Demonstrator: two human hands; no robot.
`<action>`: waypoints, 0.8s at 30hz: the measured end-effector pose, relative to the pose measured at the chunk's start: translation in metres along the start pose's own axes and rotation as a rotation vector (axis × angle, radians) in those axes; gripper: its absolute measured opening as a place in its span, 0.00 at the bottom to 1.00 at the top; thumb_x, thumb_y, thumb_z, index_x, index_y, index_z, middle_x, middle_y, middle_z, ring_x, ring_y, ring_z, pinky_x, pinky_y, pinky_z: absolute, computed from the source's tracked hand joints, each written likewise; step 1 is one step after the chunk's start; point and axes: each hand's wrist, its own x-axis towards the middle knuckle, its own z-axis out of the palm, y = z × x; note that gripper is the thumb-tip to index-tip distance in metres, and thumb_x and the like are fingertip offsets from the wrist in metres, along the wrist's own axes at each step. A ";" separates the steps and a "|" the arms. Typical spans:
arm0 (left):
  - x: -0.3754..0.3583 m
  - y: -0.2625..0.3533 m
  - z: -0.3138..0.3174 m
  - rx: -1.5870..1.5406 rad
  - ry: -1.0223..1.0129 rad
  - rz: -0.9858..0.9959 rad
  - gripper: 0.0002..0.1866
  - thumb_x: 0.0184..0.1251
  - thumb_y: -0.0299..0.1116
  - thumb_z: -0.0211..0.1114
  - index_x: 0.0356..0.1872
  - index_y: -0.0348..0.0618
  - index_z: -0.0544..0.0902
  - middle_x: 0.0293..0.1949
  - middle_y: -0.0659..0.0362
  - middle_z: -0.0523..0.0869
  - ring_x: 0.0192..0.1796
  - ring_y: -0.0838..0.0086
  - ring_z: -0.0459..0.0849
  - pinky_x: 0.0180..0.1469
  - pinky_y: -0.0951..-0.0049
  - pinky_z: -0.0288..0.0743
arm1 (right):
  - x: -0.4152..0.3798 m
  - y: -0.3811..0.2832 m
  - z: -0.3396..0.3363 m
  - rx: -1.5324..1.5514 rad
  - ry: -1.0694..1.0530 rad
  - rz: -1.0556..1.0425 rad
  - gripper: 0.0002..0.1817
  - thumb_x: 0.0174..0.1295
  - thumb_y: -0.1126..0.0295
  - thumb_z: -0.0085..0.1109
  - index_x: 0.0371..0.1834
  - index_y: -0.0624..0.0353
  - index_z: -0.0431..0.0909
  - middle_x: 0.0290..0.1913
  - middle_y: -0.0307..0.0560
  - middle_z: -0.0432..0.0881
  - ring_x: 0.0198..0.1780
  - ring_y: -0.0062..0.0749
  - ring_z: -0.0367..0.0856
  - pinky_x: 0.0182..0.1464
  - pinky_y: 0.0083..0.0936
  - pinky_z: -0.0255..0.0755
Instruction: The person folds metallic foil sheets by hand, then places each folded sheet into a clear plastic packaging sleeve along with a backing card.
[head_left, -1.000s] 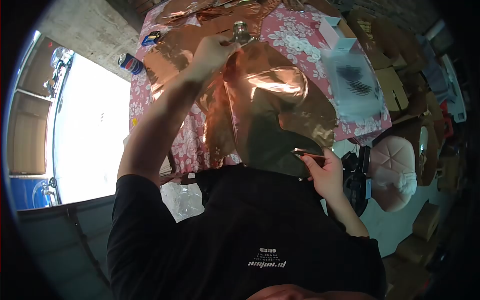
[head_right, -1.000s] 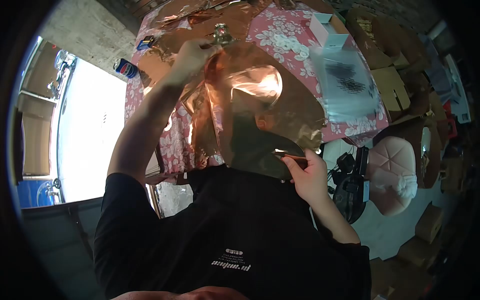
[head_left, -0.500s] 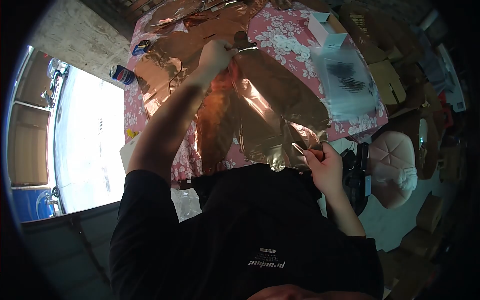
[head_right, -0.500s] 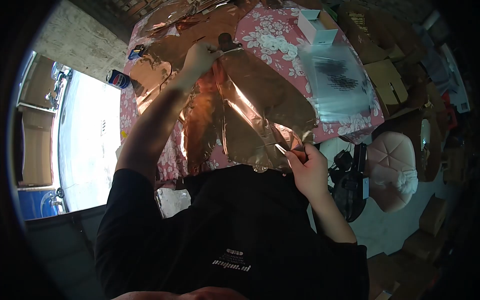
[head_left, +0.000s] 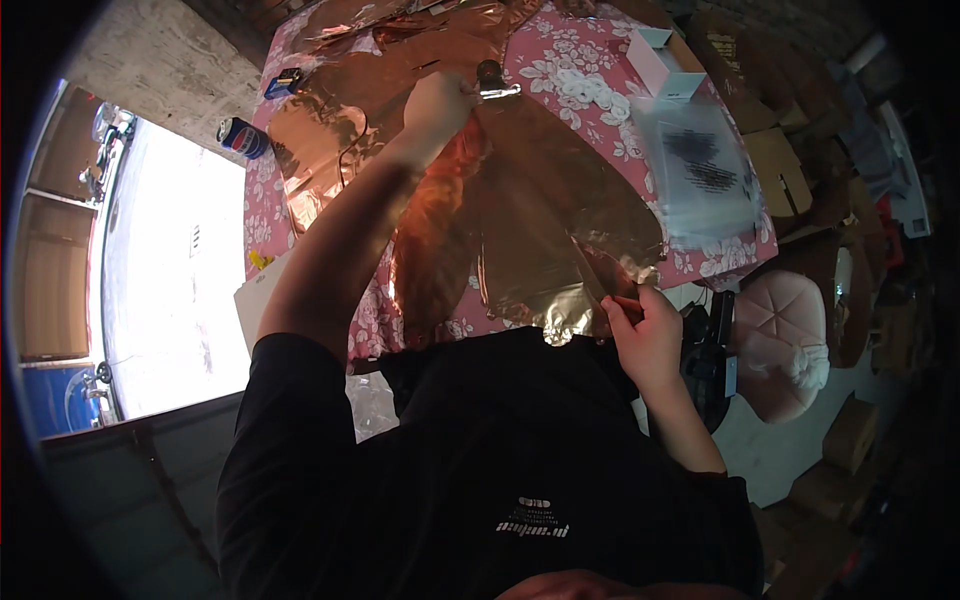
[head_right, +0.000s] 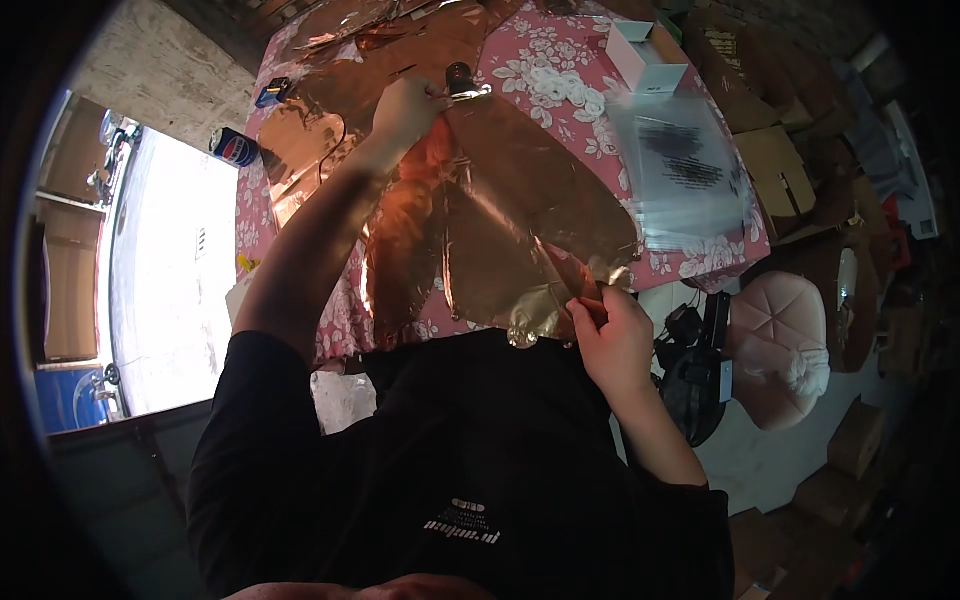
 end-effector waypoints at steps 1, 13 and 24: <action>0.000 0.001 0.000 0.014 0.003 -0.006 0.12 0.63 0.40 0.79 0.40 0.43 0.94 0.39 0.47 0.94 0.45 0.50 0.94 0.50 0.55 0.86 | 0.000 0.000 0.000 -0.002 -0.002 0.000 0.13 0.68 0.71 0.77 0.35 0.67 0.81 0.34 0.54 0.91 0.29 0.31 0.89 0.34 0.33 0.79; -0.003 0.007 -0.004 -0.003 -0.051 -0.092 0.09 0.64 0.37 0.76 0.39 0.46 0.95 0.42 0.48 0.95 0.48 0.52 0.94 0.53 0.53 0.86 | 0.001 -0.007 -0.002 -0.086 -0.063 0.096 0.16 0.66 0.63 0.78 0.36 0.63 0.81 0.34 0.54 0.88 0.36 0.53 0.88 0.40 0.44 0.80; -0.006 -0.002 0.004 0.167 0.001 0.001 0.22 0.67 0.45 0.79 0.55 0.42 0.89 0.61 0.44 0.89 0.64 0.49 0.86 0.62 0.52 0.83 | -0.005 -0.003 0.003 -0.086 0.062 0.075 0.23 0.61 0.68 0.82 0.54 0.65 0.81 0.45 0.53 0.91 0.47 0.38 0.93 0.45 0.36 0.83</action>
